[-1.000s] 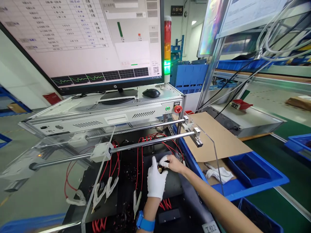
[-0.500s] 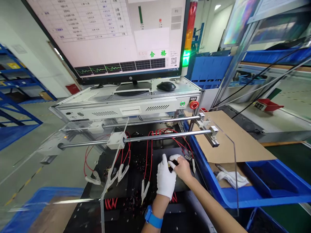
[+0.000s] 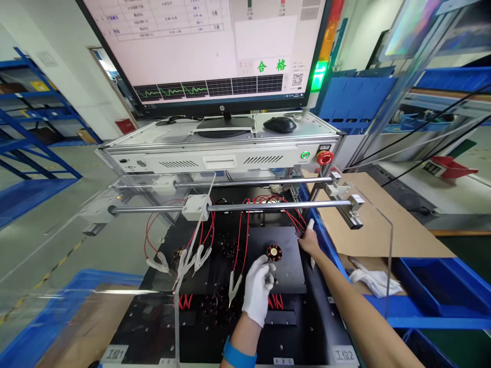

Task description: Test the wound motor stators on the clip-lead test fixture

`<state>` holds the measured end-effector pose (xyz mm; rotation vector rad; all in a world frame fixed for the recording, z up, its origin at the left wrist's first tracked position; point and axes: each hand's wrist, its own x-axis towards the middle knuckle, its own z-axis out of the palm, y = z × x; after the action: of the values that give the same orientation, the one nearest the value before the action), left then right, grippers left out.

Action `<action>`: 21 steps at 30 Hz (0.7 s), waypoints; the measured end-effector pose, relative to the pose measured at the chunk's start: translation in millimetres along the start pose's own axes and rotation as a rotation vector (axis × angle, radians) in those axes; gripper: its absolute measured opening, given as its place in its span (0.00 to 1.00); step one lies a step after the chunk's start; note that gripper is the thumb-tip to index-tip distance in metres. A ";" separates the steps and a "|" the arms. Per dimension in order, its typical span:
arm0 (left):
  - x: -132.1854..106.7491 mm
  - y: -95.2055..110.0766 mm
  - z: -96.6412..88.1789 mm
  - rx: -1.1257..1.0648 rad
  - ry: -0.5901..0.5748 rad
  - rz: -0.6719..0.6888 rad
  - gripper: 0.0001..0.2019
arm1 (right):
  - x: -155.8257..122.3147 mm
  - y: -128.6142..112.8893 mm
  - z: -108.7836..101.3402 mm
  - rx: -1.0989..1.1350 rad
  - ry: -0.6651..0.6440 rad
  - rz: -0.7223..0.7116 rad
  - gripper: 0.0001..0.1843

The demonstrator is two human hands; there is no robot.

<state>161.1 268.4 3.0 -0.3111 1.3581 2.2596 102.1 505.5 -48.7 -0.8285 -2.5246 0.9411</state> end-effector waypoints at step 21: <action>51.1 23.5 -17.1 1.418 -0.334 1.278 0.05 | -111.3 -45.2 -52.3 -0.489 -0.385 0.034 0.20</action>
<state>104.3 258.8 -9.1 1.6595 2.8600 1.1187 195.3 434.4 9.7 -0.8910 -3.1557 0.5281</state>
